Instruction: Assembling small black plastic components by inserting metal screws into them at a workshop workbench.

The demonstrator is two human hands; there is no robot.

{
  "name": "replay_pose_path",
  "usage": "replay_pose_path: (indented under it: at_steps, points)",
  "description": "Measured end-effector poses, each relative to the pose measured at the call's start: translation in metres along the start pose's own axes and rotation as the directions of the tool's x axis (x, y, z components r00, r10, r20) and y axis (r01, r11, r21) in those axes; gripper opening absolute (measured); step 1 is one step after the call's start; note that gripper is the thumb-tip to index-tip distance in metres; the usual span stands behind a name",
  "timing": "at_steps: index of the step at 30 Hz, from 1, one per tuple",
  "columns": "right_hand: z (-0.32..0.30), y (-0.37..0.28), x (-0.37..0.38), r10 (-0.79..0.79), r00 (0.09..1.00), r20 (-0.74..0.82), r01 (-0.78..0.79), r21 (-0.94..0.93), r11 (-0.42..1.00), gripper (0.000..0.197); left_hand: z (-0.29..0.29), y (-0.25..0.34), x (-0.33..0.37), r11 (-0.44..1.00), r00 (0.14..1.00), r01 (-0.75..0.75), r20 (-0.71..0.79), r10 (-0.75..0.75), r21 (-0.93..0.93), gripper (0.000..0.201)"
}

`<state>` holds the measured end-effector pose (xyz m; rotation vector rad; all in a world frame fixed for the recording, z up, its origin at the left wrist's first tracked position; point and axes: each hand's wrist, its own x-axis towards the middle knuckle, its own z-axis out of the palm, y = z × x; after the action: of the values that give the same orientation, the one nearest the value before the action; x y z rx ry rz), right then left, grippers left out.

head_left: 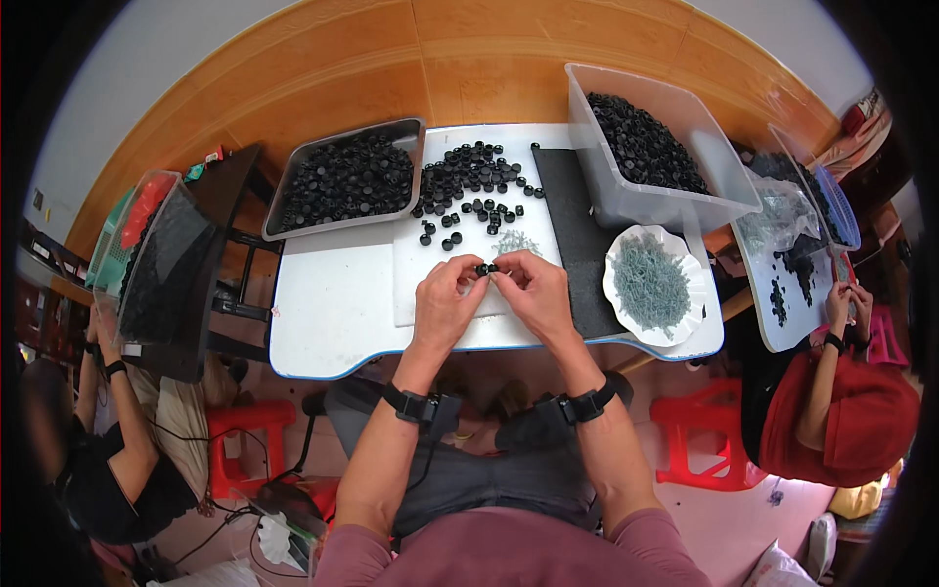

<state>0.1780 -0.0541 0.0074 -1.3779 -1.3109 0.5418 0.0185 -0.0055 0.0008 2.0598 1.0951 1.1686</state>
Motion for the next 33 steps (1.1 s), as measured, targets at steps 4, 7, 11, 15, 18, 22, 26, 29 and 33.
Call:
replay_pose_path:
  at_steps: [4,7,11,15,18,22,26,29,33]
  points:
    - [0.001,0.0021,-0.0009,-0.004,1.0,0.009,0.004,-0.001,1.0,0.019,0.001,-0.0002,-0.002,0.999,0.999,-0.019,-0.027,0.018,-0.042,0.025]
    - [-0.0003,0.0011,-0.0007,-0.006,1.0,0.006,0.006,0.006,1.0,0.018,0.001,0.0018,-0.0012,0.999,1.0,-0.011,-0.013,0.01,-0.038,0.025]
    - [0.001,0.0022,-0.001,-0.007,1.0,0.016,0.006,0.013,1.0,0.017,0.0004,0.0022,-0.0014,0.999,1.0,-0.02,0.008,0.02,-0.031,0.025]
    - [0.0017,0.006,-0.0013,-0.017,1.0,0.017,0.016,0.036,0.999,0.016,-0.0007,0.0032,-0.0016,0.997,0.999,0.012,0.04,-0.008,-0.081,0.025]
    - [0.0021,0.0071,-0.0023,-0.03,0.999,0.02,0.029,0.053,0.998,0.017,-0.0018,0.0021,-0.0009,0.996,0.999,0.006,0.05,-0.002,-0.089,0.025]
    - [0.0009,0.0071,-0.0019,-0.058,0.998,0.022,0.057,0.047,0.997,0.016,-0.0018,0.0003,-0.0006,0.997,0.999,0.012,0.033,-0.01,-0.077,0.028]
    - [-0.0002,0.0068,-0.0007,-0.009,0.999,0.04,0.004,0.107,0.994,0.014,-0.0018,0.0012,-0.0013,0.997,0.999,0.021,0.049,-0.018,-0.069,0.028]
    - [-0.0002,0.0041,0.0009,0.066,0.997,0.042,-0.072,0.166,0.984,0.013,-0.0026,0.0022,-0.0012,0.997,0.998,0.016,0.06,-0.011,-0.082,0.027]
    - [-0.0001,0.0037,0.0041,0.167,0.983,0.079,-0.182,0.262,0.948,0.01,-0.0036,0.002,-0.0013,0.996,0.997,0.006,0.071,0.0,-0.086,0.026]
